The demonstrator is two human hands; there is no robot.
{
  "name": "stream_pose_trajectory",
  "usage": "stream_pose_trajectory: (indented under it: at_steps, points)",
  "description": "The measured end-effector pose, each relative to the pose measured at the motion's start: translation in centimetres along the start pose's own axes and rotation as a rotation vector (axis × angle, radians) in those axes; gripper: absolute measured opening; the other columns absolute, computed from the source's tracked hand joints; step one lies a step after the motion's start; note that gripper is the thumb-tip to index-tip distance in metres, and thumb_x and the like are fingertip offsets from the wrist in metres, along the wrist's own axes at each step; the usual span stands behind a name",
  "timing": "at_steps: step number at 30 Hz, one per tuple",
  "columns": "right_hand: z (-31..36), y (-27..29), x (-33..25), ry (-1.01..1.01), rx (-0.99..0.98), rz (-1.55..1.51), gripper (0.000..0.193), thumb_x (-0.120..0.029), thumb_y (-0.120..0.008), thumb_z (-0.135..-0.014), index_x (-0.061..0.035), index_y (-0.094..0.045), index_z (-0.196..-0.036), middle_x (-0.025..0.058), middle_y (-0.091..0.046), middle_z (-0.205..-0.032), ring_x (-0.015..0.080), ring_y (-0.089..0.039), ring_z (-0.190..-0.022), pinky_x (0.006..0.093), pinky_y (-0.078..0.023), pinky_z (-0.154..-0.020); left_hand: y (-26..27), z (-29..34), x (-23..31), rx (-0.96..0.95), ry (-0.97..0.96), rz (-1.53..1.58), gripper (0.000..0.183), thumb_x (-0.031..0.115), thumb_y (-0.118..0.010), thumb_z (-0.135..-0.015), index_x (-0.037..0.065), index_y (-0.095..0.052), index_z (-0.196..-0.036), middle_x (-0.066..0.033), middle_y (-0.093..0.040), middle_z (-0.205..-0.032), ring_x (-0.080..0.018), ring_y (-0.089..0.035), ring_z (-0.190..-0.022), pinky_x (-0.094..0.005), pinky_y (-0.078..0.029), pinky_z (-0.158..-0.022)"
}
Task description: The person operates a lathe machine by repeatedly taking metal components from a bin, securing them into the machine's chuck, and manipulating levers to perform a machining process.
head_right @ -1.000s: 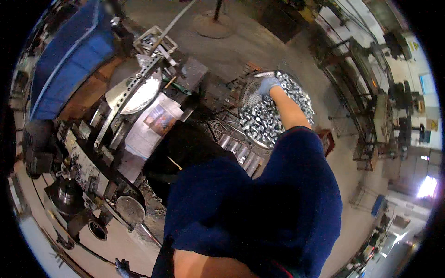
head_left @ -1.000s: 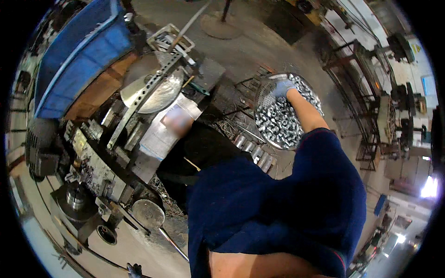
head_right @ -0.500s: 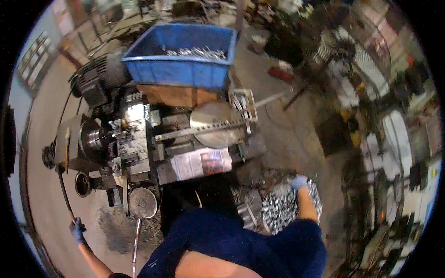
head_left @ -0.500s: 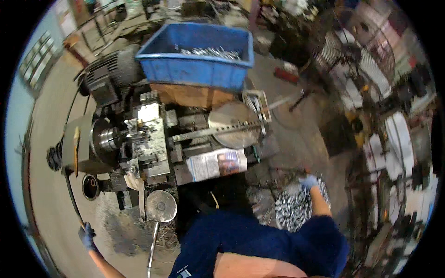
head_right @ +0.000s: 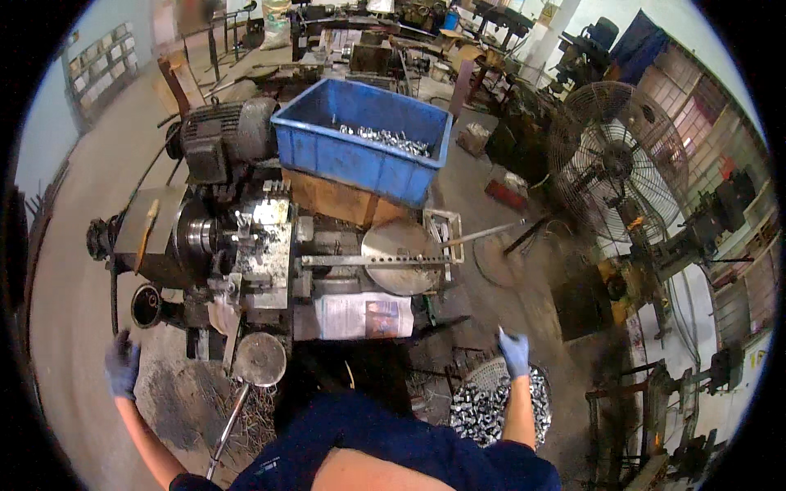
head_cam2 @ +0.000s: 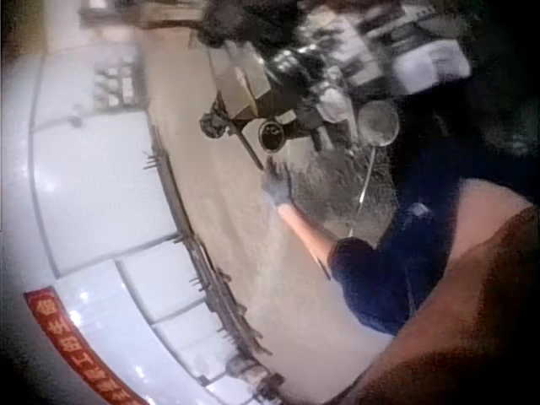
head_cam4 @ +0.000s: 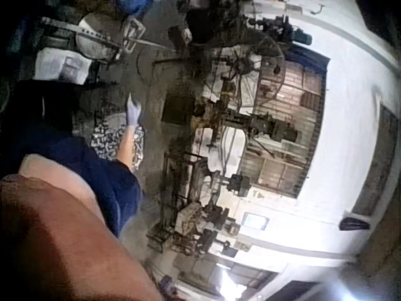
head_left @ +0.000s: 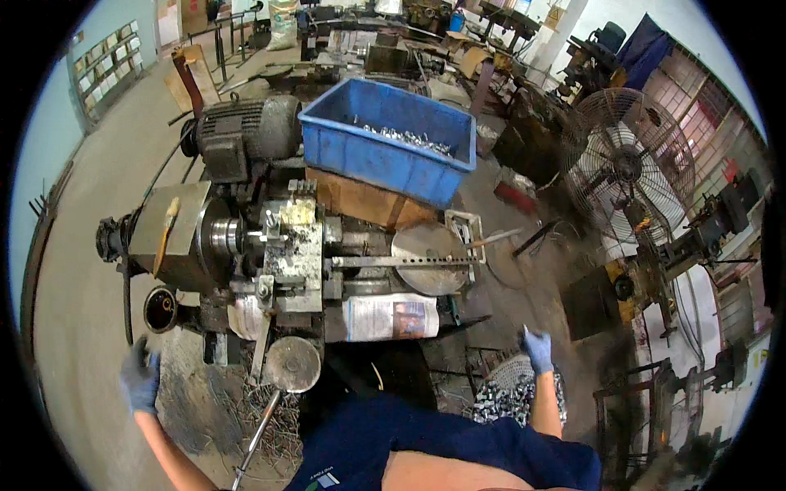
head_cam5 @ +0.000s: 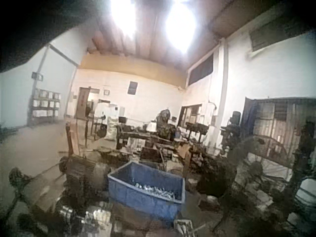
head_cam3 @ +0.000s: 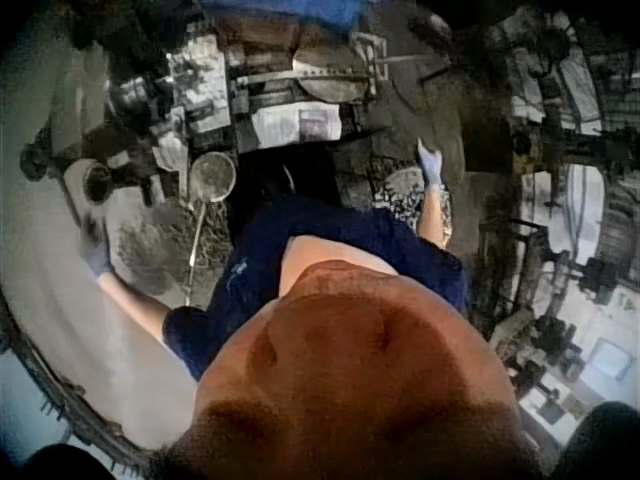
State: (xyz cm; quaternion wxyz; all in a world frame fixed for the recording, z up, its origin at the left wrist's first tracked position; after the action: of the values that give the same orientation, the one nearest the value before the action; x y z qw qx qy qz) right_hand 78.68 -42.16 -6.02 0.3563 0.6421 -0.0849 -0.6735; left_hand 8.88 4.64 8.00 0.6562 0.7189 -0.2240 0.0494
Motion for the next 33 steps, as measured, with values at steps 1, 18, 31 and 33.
stream_pose_trajectory:
  at_steps: [1,18,31,33]
  points:
    - [1.4,-1.8,-5.7,0.059,-0.076,-0.044,0.028,-0.024,-0.061,-0.087,0.0032,-0.069,-0.085,0.0027,-0.063,-0.068,0.0057,-0.053,-0.059,0.0236,-0.043,-0.054,0.6,-0.5,4.1,0.000,-0.103,0.443,0.042,0.023,-0.060,-0.086,-0.003,-0.054,-0.119,-0.0146,-0.061,-0.113,-0.0215,-0.059,-0.099,-0.0330,-0.047,-0.085]
    - [16.7,-21.8,-37.0,1.313,-0.733,-0.259,0.026,-0.016,-0.071,-0.068,-0.0065,-0.067,-0.093,0.0147,-0.061,-0.106,0.0282,-0.062,-0.090,0.0350,-0.050,-0.079,-7.9,-1.1,27.5,-0.688,-0.118,1.322,0.038,0.039,-0.054,-0.089,0.002,-0.063,-0.094,-0.0032,-0.062,-0.071,-0.0106,-0.056,-0.058,-0.0226,-0.043,-0.053]
    - [17.5,-28.1,-43.7,1.491,-0.822,0.260,0.035,-0.037,-0.071,-0.072,-0.0042,-0.069,-0.083,0.0209,-0.060,-0.105,0.0355,-0.059,-0.095,0.0382,-0.048,-0.084,-1.9,-3.4,19.1,-0.320,-0.362,0.727,0.044,0.034,-0.059,-0.086,-0.003,-0.059,-0.109,-0.0136,-0.066,-0.094,-0.0189,-0.062,-0.084,-0.0327,-0.048,-0.077]
    - [16.5,-32.4,-44.9,1.600,-0.702,0.456,0.049,-0.049,-0.059,-0.078,-0.0014,-0.068,-0.081,0.0212,-0.061,-0.095,0.0370,-0.059,-0.086,0.0416,-0.047,-0.081,0.8,-3.1,14.6,-0.278,-0.126,0.828,0.040,0.032,-0.059,-0.087,-0.001,-0.060,-0.111,-0.0089,-0.065,-0.091,-0.0165,-0.061,-0.080,-0.0300,-0.049,-0.073]
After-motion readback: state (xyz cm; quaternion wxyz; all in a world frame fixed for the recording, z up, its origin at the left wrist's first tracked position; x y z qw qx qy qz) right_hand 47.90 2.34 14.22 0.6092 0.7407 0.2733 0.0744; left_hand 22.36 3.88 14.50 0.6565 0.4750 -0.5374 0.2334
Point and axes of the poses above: each hand's wrist, its own z-axis away from the middle knuckle, its own y-axis out of the back of the hand, x = y × z, the point moved 2 cm from there along -z, towards the middle knuckle
